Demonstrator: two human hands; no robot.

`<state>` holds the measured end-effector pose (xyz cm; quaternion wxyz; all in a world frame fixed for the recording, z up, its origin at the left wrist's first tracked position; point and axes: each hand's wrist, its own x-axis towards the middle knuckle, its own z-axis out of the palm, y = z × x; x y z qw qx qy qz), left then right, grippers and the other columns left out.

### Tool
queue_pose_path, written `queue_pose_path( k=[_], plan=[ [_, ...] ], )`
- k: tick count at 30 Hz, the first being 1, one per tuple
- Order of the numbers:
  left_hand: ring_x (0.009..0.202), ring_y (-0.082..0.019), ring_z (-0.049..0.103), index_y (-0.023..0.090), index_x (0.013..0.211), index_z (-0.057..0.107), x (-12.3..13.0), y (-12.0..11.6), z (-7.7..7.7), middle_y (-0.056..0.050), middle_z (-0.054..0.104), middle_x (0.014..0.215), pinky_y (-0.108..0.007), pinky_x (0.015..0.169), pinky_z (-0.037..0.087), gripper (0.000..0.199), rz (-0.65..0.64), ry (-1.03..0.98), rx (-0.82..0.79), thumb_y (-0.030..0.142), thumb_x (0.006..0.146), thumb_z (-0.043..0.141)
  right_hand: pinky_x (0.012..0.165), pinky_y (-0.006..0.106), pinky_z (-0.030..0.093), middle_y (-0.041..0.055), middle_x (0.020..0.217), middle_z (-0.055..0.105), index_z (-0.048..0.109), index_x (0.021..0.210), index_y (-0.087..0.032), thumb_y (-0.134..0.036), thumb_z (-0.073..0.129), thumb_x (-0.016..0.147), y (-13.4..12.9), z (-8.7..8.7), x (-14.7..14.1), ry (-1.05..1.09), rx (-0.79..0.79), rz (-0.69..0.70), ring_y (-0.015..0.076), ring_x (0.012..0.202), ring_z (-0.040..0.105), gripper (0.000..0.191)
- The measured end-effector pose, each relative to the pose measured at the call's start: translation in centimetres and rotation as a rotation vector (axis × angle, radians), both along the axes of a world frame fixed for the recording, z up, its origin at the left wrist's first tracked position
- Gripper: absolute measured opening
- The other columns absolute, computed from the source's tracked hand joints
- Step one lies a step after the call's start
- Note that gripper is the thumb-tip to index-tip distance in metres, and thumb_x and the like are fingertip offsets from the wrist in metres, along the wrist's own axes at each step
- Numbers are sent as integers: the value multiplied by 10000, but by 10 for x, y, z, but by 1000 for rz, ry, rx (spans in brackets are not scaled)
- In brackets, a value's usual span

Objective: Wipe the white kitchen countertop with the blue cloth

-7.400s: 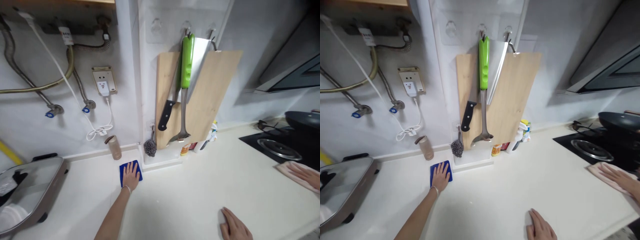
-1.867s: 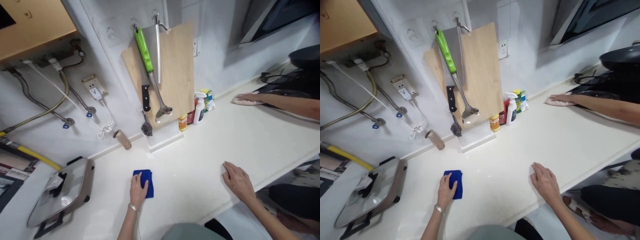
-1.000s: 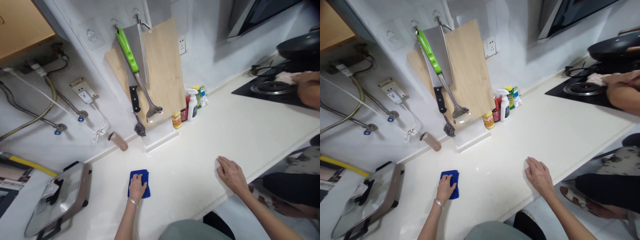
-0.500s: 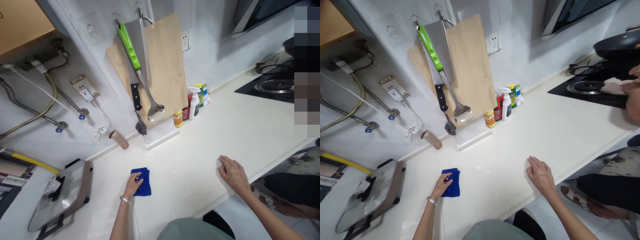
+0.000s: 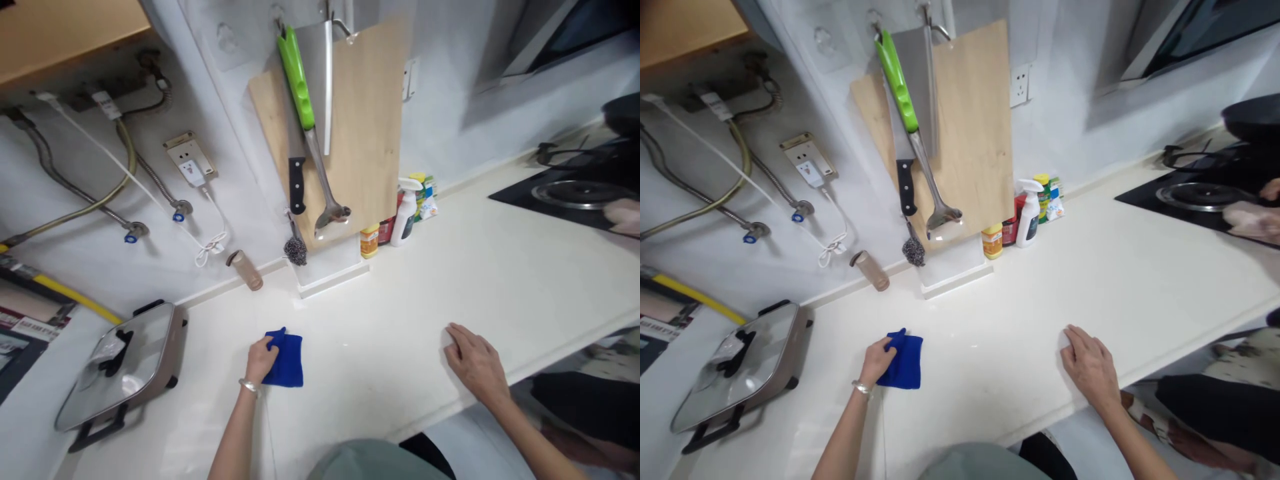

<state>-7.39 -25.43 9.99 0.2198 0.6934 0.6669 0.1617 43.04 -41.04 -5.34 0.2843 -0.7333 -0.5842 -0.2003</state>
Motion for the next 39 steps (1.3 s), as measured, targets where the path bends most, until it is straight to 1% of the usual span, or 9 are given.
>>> queue_pose_path(
  k=[5, 11, 15, 22, 28, 31, 33, 36, 39],
  plan=[
    [769, -178, 672, 190, 989, 698, -76, 16, 18, -7, 749, 821, -278, 703, 523, 327, 147, -104, 19, 302, 799, 458, 1054, 448, 396, 126, 1313, 606, 496, 1288, -177, -276, 432, 863, -2, 1, -1, 2, -13, -9, 249, 1137, 593, 441],
    [867, -243, 684, 206, 917, 700, -132, 19, 12, -48, 757, 865, -394, 853, 541, 268, 251, -5, 105, 249, 746, 498, 1051, 493, 409, 125, 1339, 581, 478, 1317, -201, -312, 417, 858, -4, 4, -4, 58, -47, -5, 279, 1181, 576, 476],
    [1179, -288, 591, 178, 1149, 650, -112, 4, -6, -141, 695, 1179, -513, 1090, 409, 388, 186, 60, 247, 264, 852, 415, 1028, 510, 430, 123, 1340, 577, 466, 1333, -215, -314, 417, 839, -4, 4, -3, 62, -59, 8, 292, 1173, 580, 506],
    [1350, -212, 481, 280, 1334, 563, -27, -51, -56, -59, 591, 1400, -439, 1179, 354, 443, -277, 38, 254, 372, 909, 477, 960, 495, 473, 109, 1329, 584, 490, 1319, -240, -349, 398, 845, -7, 11, -7, 54, -104, -32, 301, 1138, 587, 495],
    [1492, -332, 201, 344, 1385, 506, -14, -68, -63, -90, 308, 1600, -639, 1181, 214, 460, -420, 181, 248, 388, 929, 474, 989, 586, 451, 189, 1317, 575, 509, 1288, -172, -289, 388, 864, -2, 8, -14, 15, -136, 74, 351, 1228, 538, 456],
    [1480, -305, 253, 392, 1413, 450, -26, -61, -58, -60, 336, 1591, -639, 1176, 218, 472, -439, 175, 234, 398, 941, 450, 1005, 528, 478, 162, 1275, 612, 558, 1218, -199, -291, 436, 869, 23, 20, -62, 134, -184, 388, 305, 1187, 576, 381],
    [1467, -279, 292, 371, 1457, 380, -39, -52, -56, -63, 369, 1575, -650, 1181, 187, 488, -322, 168, 271, 386, 970, 365, 1009, 482, 492, 126, 1201, 655, 569, 1190, -213, -322, 410, 900, 46, 35, -115, 280, -231, 527, 265, 1145, 603, 348],
    [1470, -270, 285, 291, 1492, 332, -58, -37, -58, -85, 397, 1556, -647, 1196, 138, 518, -110, 167, 339, 370, 982, 294, 988, 443, 505, 105, 1174, 655, 559, 1179, -217, -379, 363, 930, 82, 56, -206, 506, -339, 597, 237, 1098, 615, 356],
    [1483, -284, 246, 250, 1491, 347, -71, -25, -67, -92, 388, 1559, -614, 1211, 142, 542, -25, 156, 356, 393, 969, 319, 931, 405, 521, 88, 1176, 637, 529, 1217, -234, -426, 363, 940, 114, 68, -278, 505, -376, 626, 220, 1045, 614, 376]
  ],
)
